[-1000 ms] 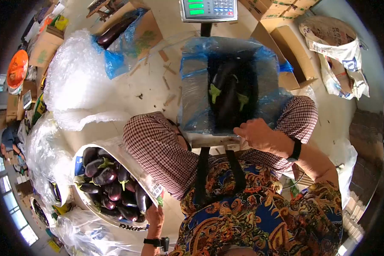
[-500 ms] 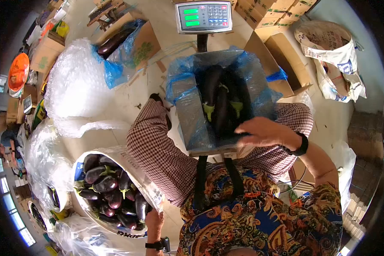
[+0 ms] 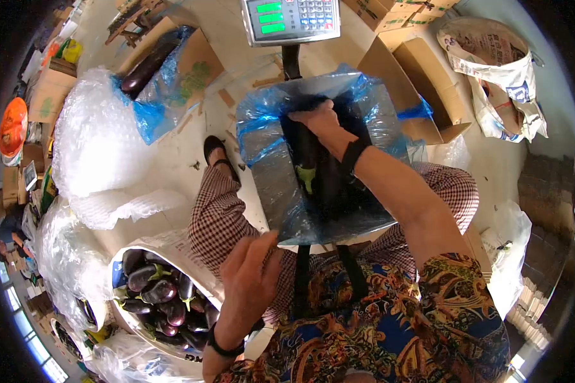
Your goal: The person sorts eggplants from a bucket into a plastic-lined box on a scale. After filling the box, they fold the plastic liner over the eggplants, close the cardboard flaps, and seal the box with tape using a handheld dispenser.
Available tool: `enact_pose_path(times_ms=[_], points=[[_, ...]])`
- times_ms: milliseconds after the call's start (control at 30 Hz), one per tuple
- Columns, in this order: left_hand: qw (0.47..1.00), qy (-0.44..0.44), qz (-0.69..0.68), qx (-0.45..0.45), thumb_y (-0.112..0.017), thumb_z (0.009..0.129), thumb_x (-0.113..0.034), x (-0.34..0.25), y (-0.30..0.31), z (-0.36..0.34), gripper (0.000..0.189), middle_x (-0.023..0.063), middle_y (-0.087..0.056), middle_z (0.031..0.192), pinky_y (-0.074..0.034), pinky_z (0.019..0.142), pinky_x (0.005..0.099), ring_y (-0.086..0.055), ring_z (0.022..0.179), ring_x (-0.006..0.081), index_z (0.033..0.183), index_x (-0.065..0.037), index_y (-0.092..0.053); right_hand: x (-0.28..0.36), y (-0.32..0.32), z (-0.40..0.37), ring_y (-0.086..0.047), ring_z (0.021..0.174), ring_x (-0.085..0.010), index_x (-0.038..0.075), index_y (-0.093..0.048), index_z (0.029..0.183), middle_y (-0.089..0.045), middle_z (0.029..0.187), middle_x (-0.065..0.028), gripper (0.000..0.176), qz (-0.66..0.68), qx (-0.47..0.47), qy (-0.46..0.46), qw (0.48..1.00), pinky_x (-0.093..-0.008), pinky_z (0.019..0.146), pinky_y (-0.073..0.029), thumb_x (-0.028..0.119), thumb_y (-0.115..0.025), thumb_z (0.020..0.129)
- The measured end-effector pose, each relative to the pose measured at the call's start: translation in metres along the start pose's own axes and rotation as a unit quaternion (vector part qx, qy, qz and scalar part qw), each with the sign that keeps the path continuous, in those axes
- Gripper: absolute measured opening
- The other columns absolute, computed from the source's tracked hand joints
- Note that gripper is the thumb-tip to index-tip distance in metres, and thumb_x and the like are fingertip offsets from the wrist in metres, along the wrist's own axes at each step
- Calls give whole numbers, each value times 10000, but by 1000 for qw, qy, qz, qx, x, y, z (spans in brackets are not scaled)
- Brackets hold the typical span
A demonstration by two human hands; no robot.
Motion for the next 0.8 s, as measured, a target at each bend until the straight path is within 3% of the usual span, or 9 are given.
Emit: enact_pose_path(times_ms=[67,200,267,400,467,500,567,633,800], points=[[999,-7,-15,30,-663,803,-6,-1,-18,18,309,140,-654,1036,-524,792,353,-644,917,254,1108,5,-614,8,15,-16,-565,1147,-346,-95,-487,1163,-587,1202,-241,717,-23,-24,-34,999,-376,978,-440,300,-837,676],[994,-60,-47,-78,-713,802,-110,-3,-25,63,568,222,-586,1115,-487,843,373,-608,966,367,1289,34,-459,72,38,-71,-567,1070,-272,4,-462,1301,-559,1191,-117,744,153,289,79,942,-345,908,-475,338,-807,733],[991,-59,-81,-89,-732,795,-156,-7,-37,86,658,241,-569,1145,-474,889,376,-593,1009,375,1337,34,-410,107,65,-116,-576,1071,-229,21,-454,1332,-577,1172,-133,708,150,300,144,931,-322,915,-478,411,-739,814],[964,56,-256,-39,-743,754,-133,-4,-51,105,721,206,-588,1136,-487,878,384,-607,984,308,1357,19,-379,136,76,-140,-601,1051,-212,37,-498,1315,-587,1171,-141,579,89,216,250,940,-328,914,-488,434,-621,912],[941,139,-300,-72,-727,739,-101,5,-21,94,685,158,-611,1072,-517,781,352,-629,875,241,1336,-3,-406,115,68,-119,-615,1047,-241,42,-498,1328,-591,1210,-162,559,171,369,169,898,-346,914,-493,448,-556,948],[919,193,-332,-92,-718,732,-87,15,-1,75,664,131,-621,1030,-527,722,323,-636,811,203,1321,-15,-421,107,80,-115,-612,1056,-252,42,-494,1343,-593,1236,-181,591,137,342,168,914,-341,890,-498,471,-549,939],[899,182,-340,-205,-684,765,-106,29,41,37,578,112,-623,968,-504,633,257,-618,722,155,1286,-25,-447,67,56,-78,-607,1087,-291,0,-512,1306,-626,1173,-234,692,-288,342,228,865,-373,873,-502,533,-599,873],[892,212,-297,-266,-639,820,-135,58,72,-10,591,142,-627,1045,-507,647,261,-616,751,156,1345,-8,-400,23,56,-73,-607,1063,-347,-57,-525,1240,-609,1156,-269,715,-323,202,159,911,-438,872,-497,523,-637,836],[847,369,-157,-348,-678,847,-249,143,103,-138,640,110,-632,1109,-489,697,264,-591,798,143,1381,-12,-418,8,-5,-92,-587,1075,-404,-81,-505,1228,-612,1096,-294,756,-540,34,307,783,-456,921,-466,476,-719,765]])
Point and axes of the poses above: each hand's wrist, its own z-axis towards the middle knuckle, its own y-axis out of the back of the hand, x = y × z, the point moved 8 cm from there along z, towards the middle knuckle
